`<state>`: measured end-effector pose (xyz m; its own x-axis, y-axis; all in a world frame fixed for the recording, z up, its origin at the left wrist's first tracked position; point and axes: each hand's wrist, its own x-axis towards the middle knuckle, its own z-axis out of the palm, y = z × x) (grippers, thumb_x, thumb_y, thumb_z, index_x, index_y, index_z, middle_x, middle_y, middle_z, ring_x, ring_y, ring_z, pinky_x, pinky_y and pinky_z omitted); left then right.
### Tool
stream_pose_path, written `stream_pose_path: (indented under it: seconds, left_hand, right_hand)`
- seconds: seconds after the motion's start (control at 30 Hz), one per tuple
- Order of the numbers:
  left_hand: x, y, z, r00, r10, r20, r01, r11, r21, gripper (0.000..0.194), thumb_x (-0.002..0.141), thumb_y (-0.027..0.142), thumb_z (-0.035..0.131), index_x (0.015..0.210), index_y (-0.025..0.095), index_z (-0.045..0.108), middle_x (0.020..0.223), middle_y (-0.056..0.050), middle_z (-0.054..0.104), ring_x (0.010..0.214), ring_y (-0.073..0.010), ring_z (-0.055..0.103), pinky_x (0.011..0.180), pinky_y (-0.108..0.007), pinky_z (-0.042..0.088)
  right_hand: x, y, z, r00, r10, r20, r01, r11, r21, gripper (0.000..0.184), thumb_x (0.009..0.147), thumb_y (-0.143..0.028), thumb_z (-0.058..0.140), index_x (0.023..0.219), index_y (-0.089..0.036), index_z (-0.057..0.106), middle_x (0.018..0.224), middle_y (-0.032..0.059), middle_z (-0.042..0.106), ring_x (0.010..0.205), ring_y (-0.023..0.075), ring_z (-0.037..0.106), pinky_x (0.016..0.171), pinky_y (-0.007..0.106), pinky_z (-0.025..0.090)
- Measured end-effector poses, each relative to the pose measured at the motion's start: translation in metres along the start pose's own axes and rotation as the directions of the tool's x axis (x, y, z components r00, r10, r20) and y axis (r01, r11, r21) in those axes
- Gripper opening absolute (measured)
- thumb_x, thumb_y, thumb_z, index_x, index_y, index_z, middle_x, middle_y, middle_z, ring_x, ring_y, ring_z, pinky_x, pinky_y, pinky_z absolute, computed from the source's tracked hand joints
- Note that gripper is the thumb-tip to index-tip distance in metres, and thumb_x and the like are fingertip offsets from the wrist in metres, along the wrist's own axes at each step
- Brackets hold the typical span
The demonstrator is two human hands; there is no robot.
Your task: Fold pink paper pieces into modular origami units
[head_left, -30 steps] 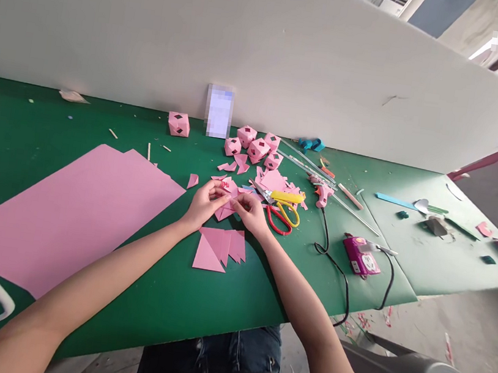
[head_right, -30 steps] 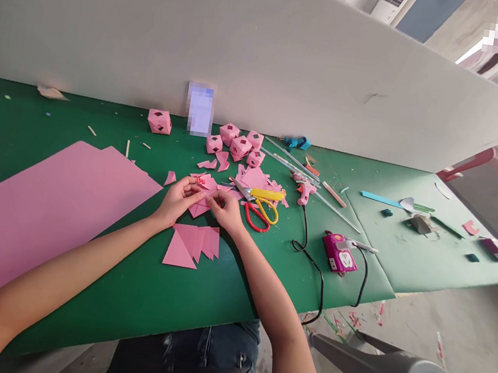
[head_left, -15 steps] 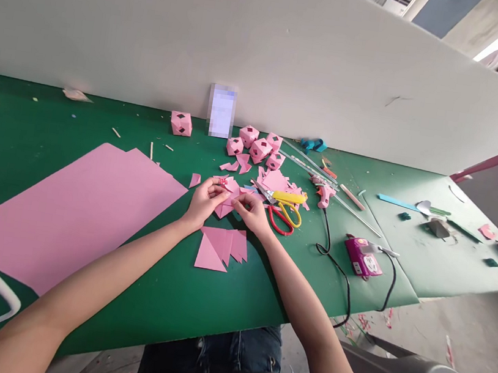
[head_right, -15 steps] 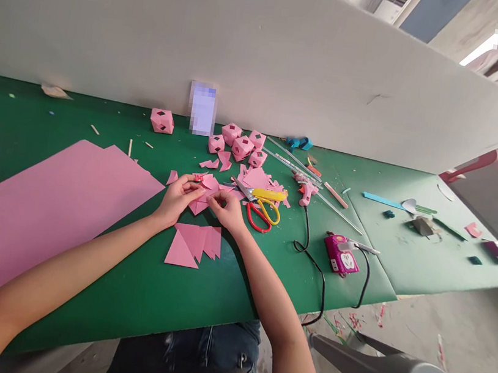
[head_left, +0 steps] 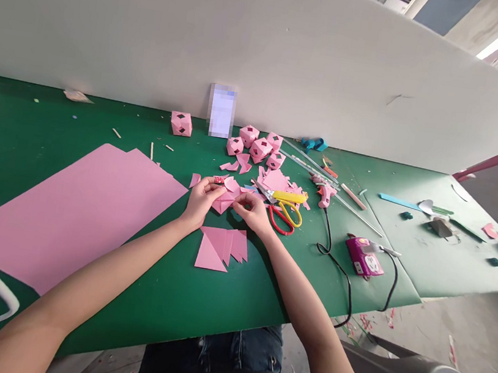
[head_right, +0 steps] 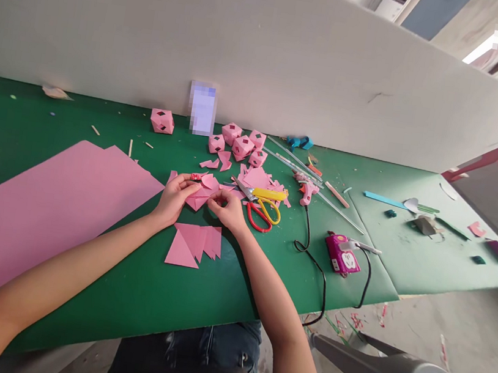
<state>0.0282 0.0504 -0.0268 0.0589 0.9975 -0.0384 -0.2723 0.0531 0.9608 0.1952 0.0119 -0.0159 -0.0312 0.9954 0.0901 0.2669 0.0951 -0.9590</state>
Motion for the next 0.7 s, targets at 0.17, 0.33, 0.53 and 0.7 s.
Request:
stream_pose_path:
  seconds: [0.17, 0.33, 0.53, 0.7]
  left_hand:
    - [0.0003, -0.0001, -0.0004, 1.0, 0.01, 0.016, -0.01, 1.0, 0.003, 0.035, 0.068, 0.035, 0.084, 0.095, 0.018, 0.067, 0.081, 0.0, 0.069, 0.081, -0.0167, 0.066, 0.08, -0.03, 0.052]
    - [-0.0003, -0.0003, -0.0007, 1.0, 0.019, 0.023, -0.019, 1.0, 0.001, 0.036, 0.069, 0.037, 0.085, 0.094, 0.018, 0.067, 0.082, -0.001, 0.07, 0.085, -0.0169, 0.067, 0.082, -0.03, 0.052]
    - [-0.0047, 0.0014, 0.0014, 0.993, -0.019, 0.12, 0.014, 0.999, 0.049, 0.045, 0.071, 0.04, 0.085, 0.106, 0.019, 0.065, 0.095, -0.004, 0.074, 0.089, -0.0196, 0.071, 0.082, -0.031, 0.053]
    - [-0.0058, 0.0023, 0.0026, 0.989, -0.026, 0.144, 0.019, 0.999, 0.05, 0.048, 0.071, 0.038, 0.085, 0.108, 0.019, 0.062, 0.095, -0.005, 0.074, 0.09, -0.0199, 0.071, 0.087, -0.033, 0.053]
  right_hand:
    - [0.0004, -0.0007, 0.0008, 1.0, -0.013, 0.017, 0.014, 1.0, -0.022, 0.047, 0.079, -0.066, 0.074, 0.077, -0.019, 0.068, 0.075, 0.0024, 0.066, 0.069, 0.0162, 0.054, 0.065, 0.031, 0.044]
    - [-0.0003, -0.0009, -0.0005, 0.998, -0.046, 0.041, 0.047, 0.998, -0.03, 0.054, 0.078, -0.072, 0.073, 0.073, -0.019, 0.066, 0.071, 0.0014, 0.063, 0.066, 0.0155, 0.051, 0.065, 0.031, 0.041]
    - [-0.0004, 0.0008, 0.0006, 0.999, 0.005, -0.032, -0.004, 1.0, 0.024, 0.061, 0.077, -0.081, 0.068, 0.072, -0.021, 0.057, 0.065, -0.0015, 0.053, 0.06, 0.0138, 0.045, 0.056, 0.029, 0.038]
    - [-0.0011, 0.0031, 0.0008, 0.995, 0.057, -0.082, -0.049, 0.994, 0.098, 0.061, 0.08, -0.083, 0.063, 0.083, -0.022, 0.059, 0.069, -0.0011, 0.055, 0.054, 0.013, 0.044, 0.048, 0.028, 0.037]
